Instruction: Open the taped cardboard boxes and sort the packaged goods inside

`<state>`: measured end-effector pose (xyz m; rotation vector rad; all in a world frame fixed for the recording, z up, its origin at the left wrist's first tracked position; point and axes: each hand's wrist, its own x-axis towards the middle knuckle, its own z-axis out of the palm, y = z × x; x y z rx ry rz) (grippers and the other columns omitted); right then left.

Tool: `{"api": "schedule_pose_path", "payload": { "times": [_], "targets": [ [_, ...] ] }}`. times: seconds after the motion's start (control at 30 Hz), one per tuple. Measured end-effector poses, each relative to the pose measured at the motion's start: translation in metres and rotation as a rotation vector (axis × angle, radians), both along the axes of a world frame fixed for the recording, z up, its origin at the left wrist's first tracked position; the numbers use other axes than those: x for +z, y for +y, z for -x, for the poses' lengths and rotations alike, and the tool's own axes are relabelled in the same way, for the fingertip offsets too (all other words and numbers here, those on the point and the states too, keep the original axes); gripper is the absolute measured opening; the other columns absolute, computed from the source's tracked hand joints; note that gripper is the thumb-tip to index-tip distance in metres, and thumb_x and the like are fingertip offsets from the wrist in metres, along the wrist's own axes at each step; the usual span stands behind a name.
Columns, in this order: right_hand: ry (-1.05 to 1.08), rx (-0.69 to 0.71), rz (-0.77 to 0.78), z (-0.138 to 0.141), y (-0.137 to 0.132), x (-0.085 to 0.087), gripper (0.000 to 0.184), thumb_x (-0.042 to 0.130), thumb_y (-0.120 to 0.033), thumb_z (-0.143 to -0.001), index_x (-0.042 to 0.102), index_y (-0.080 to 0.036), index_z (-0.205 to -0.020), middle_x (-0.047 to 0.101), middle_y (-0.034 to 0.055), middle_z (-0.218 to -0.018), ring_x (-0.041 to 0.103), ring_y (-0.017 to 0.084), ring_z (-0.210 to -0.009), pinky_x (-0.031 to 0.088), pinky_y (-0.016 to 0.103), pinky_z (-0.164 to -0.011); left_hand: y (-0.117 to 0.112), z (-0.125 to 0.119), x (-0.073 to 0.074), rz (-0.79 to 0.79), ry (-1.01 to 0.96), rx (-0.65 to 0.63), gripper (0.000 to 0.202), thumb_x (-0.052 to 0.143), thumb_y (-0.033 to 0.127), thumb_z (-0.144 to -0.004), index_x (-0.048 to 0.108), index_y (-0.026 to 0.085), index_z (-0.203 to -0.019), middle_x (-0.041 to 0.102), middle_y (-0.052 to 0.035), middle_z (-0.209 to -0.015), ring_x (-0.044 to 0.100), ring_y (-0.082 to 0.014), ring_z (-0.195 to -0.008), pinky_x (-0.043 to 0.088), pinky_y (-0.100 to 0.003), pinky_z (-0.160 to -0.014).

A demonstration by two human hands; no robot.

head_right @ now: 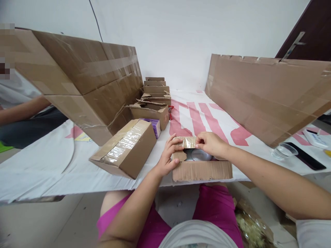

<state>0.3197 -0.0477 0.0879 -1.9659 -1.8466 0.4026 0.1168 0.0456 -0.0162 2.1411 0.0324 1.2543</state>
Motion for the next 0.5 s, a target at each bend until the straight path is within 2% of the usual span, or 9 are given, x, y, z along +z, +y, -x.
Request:
{"api": "schedule_pose_path", "payload": {
  "times": [0.23,0.4,0.5],
  "targets": [
    [-0.024,-0.144,0.133,-0.0012,0.0092,0.0022,0.006,0.063,-0.022,-0.073,0.06,-0.021,-0.067,0.064,-0.0024,-0.069,0.058,0.013,-0.066,0.04,0.024,-0.059,0.0004,0.0004,0.0017,-0.038,0.008,0.008,0.045,0.047,0.057,-0.089,0.06,0.022,-0.113,0.055,-0.0127,-0.128,0.033,-0.0342,-0.139,0.022,-0.06,-0.115],
    [-0.145,-0.194,0.097,-0.0025,0.0102,0.0008,0.011,0.062,-0.022,-0.075,0.06,-0.021,-0.064,0.063,0.001,-0.076,0.057,0.015,-0.07,0.039,0.026,-0.063,0.0006,0.0006,0.0019,-0.042,0.013,0.009,0.045,0.047,0.057,-0.09,0.06,0.022,-0.113,0.055,-0.0132,-0.128,0.031,-0.0342,-0.14,0.023,-0.06,-0.115],
    [-0.215,-0.188,0.045,-0.0002,0.008,-0.0014,0.007,0.059,-0.023,-0.079,0.06,-0.021,-0.072,0.064,0.0033,-0.087,0.057,0.016,-0.077,0.038,0.027,-0.068,0.0005,0.0008,0.002,-0.039,0.022,0.016,0.046,0.046,0.059,-0.09,0.06,0.021,-0.112,0.055,-0.0133,-0.128,0.031,-0.0343,-0.14,0.024,-0.059,-0.114]
  ]
}}
